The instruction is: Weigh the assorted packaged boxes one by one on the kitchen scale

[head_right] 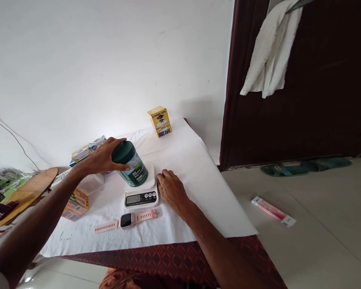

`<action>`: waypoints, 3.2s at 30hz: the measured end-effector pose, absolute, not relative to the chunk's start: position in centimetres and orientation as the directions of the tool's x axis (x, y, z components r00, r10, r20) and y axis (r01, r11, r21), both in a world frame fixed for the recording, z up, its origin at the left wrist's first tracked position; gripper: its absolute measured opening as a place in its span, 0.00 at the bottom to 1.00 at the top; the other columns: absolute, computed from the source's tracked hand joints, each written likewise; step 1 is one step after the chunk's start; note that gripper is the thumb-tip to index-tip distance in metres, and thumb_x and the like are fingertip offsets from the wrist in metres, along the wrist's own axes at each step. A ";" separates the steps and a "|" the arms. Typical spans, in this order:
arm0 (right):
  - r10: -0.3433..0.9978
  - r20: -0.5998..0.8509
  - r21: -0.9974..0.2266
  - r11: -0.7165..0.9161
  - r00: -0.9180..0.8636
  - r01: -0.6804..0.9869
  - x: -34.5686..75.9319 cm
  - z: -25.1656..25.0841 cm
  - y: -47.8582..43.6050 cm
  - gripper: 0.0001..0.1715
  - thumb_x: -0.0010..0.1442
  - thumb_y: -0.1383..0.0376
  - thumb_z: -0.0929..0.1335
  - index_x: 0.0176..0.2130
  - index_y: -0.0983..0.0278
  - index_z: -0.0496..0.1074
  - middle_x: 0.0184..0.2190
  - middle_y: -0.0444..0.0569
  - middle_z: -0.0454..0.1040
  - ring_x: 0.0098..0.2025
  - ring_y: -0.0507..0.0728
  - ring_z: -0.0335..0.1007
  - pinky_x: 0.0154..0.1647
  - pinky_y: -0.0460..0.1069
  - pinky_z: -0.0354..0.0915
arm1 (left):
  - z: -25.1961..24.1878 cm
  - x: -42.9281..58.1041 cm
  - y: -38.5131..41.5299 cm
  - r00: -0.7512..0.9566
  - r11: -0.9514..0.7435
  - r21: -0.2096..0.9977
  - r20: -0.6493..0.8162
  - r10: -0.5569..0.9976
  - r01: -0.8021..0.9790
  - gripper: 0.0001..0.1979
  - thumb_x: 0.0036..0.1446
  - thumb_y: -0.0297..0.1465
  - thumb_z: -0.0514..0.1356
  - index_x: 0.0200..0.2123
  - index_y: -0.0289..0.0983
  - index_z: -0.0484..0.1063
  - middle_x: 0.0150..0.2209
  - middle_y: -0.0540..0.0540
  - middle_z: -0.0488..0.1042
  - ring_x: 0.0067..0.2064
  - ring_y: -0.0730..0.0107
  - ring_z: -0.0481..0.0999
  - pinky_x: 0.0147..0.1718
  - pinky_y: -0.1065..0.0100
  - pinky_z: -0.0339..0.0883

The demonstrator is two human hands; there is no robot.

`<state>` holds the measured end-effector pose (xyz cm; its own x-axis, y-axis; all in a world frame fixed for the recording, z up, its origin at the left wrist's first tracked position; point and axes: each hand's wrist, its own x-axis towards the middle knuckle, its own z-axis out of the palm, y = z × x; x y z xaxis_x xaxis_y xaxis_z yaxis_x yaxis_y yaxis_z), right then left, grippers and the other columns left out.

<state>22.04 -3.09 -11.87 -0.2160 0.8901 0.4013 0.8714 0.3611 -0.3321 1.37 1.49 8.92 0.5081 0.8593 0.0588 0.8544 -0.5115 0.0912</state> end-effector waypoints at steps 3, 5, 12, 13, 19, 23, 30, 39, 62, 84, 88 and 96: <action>0.888 0.408 -0.334 0.361 -0.212 0.871 22.0 -11.9 -3.1 0.08 0.66 0.73 0.64 0.39 0.63 0.72 0.41 0.52 0.73 0.45 0.59 0.69 0.47 0.50 0.63 | 9.1 0.7 1.0 0.528 -0.528 0.123 0.037 0.848 0.840 0.54 0.44 0.54 0.70 0.70 0.44 0.54 0.62 0.38 0.63 0.63 0.44 0.65 0.62 0.48 0.62; 0.886 0.413 -0.339 0.362 -0.209 0.868 22.0 -11.9 -3.1 0.08 0.66 0.73 0.65 0.39 0.63 0.72 0.41 0.52 0.73 0.45 0.59 0.69 0.47 0.50 0.63 | 9.1 0.1 0.8 0.529 -0.532 0.146 0.058 0.846 0.834 0.57 0.44 0.55 0.71 0.72 0.46 0.50 0.63 0.38 0.61 0.65 0.43 0.64 0.62 0.47 0.62; 0.890 0.409 -0.346 0.357 -0.203 0.868 21.9 -11.9 -3.1 0.08 0.66 0.73 0.65 0.39 0.63 0.72 0.41 0.51 0.73 0.44 0.59 0.69 0.46 0.50 0.63 | 7.6 -2.9 0.7 0.463 -0.480 0.317 0.131 0.876 0.818 0.63 0.42 0.52 0.73 0.74 0.43 0.44 0.68 0.31 0.57 0.67 0.39 0.62 0.62 0.41 0.61; 0.891 0.405 -0.348 0.357 -0.204 0.867 21.9 -11.9 -3.1 0.08 0.66 0.73 0.65 0.39 0.63 0.72 0.41 0.51 0.73 0.45 0.59 0.69 0.46 0.50 0.63 | 6.9 -3.1 0.7 0.438 -0.459 0.368 0.146 0.887 0.809 0.63 0.42 0.51 0.74 0.74 0.42 0.44 0.69 0.31 0.57 0.68 0.38 0.62 0.62 0.41 0.62; 0.898 0.392 -0.382 0.355 -0.198 0.853 22.0 -11.8 -3.2 0.09 0.65 0.74 0.64 0.40 0.63 0.72 0.42 0.51 0.73 0.45 0.58 0.68 0.46 0.50 0.63 | 1.1 -1.8 0.1 0.233 -0.355 0.700 0.268 0.935 0.620 0.65 0.40 0.50 0.76 0.73 0.44 0.41 0.69 0.32 0.59 0.66 0.43 0.67 0.59 0.47 0.68; 0.899 0.394 -0.386 0.350 -0.191 0.854 22.1 -11.8 -3.4 0.09 0.65 0.74 0.64 0.40 0.63 0.71 0.42 0.51 0.73 0.45 0.58 0.68 0.45 0.50 0.63 | -1.4 -0.6 -0.3 0.126 -0.346 0.745 0.337 0.933 0.570 0.55 0.44 0.48 0.75 0.70 0.46 0.51 0.61 0.38 0.71 0.58 0.51 0.76 0.53 0.52 0.73; 0.896 0.402 -0.388 0.352 -0.187 0.852 22.1 -11.7 -3.4 0.09 0.65 0.74 0.64 0.40 0.63 0.71 0.42 0.51 0.73 0.45 0.58 0.68 0.47 0.50 0.63 | -0.1 0.4 2.0 0.054 -0.332 0.687 0.393 0.918 0.646 0.41 0.41 0.46 0.76 0.57 0.42 0.67 0.49 0.43 0.79 0.49 0.54 0.80 0.45 0.56 0.75; 0.891 0.420 -0.392 0.350 -0.172 0.851 22.1 -12.1 -3.2 0.08 0.64 0.75 0.66 0.39 0.63 0.71 0.40 0.50 0.73 0.43 0.58 0.68 0.45 0.51 0.65 | 2.7 4.3 15.6 -0.073 -0.313 0.723 0.448 0.891 0.616 0.41 0.38 0.43 0.77 0.53 0.39 0.63 0.52 0.40 0.75 0.51 0.56 0.77 0.44 0.60 0.73; 0.836 0.520 -0.388 0.414 -0.175 0.824 22.3 -13.3 -3.0 0.11 0.61 0.77 0.66 0.39 0.62 0.69 0.37 0.49 0.71 0.39 0.59 0.68 0.40 0.52 0.67 | -3.3 9.0 26.2 -0.181 -0.082 0.793 0.237 0.954 0.604 0.41 0.44 0.37 0.76 0.56 0.36 0.58 0.61 0.32 0.65 0.65 0.51 0.66 0.58 0.58 0.65; 0.753 0.597 -0.322 0.542 -0.278 0.776 23.1 -14.2 -2.4 0.11 0.68 0.65 0.60 0.42 0.61 0.72 0.36 0.52 0.73 0.40 0.61 0.72 0.39 0.53 0.69 | -1.7 -11.3 -10.5 -0.372 -0.023 0.429 0.809 0.455 0.903 0.53 0.51 0.42 0.73 0.72 0.41 0.47 0.69 0.32 0.55 0.70 0.41 0.55 0.67 0.37 0.52; 0.774 0.572 -0.350 0.531 -0.272 0.772 23.0 -14.2 -2.3 0.13 0.69 0.63 0.60 0.41 0.61 0.72 0.36 0.51 0.72 0.39 0.60 0.72 0.37 0.53 0.69 | -5.4 -14.9 -10.6 -0.573 0.231 0.542 0.630 0.525 0.808 0.61 0.43 0.48 0.75 0.71 0.33 0.46 0.68 0.26 0.56 0.70 0.36 0.56 0.65 0.35 0.54; 0.780 0.573 -0.353 0.513 -0.253 0.783 22.9 -13.8 -2.4 0.11 0.68 0.65 0.61 0.41 0.61 0.72 0.36 0.50 0.72 0.38 0.59 0.71 0.39 0.53 0.68 | -6.8 -16.8 -9.7 -0.707 0.374 0.622 0.459 0.537 0.688 0.34 0.45 0.47 0.69 0.53 0.40 0.70 0.46 0.40 0.79 0.48 0.45 0.80 0.50 0.45 0.73</action>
<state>22.86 -2.39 -13.84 -0.2531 0.7797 0.5727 0.7826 0.5131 -0.3526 -16.76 -9.71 -6.79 -0.7075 0.5373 0.4592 0.6877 0.3736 0.6225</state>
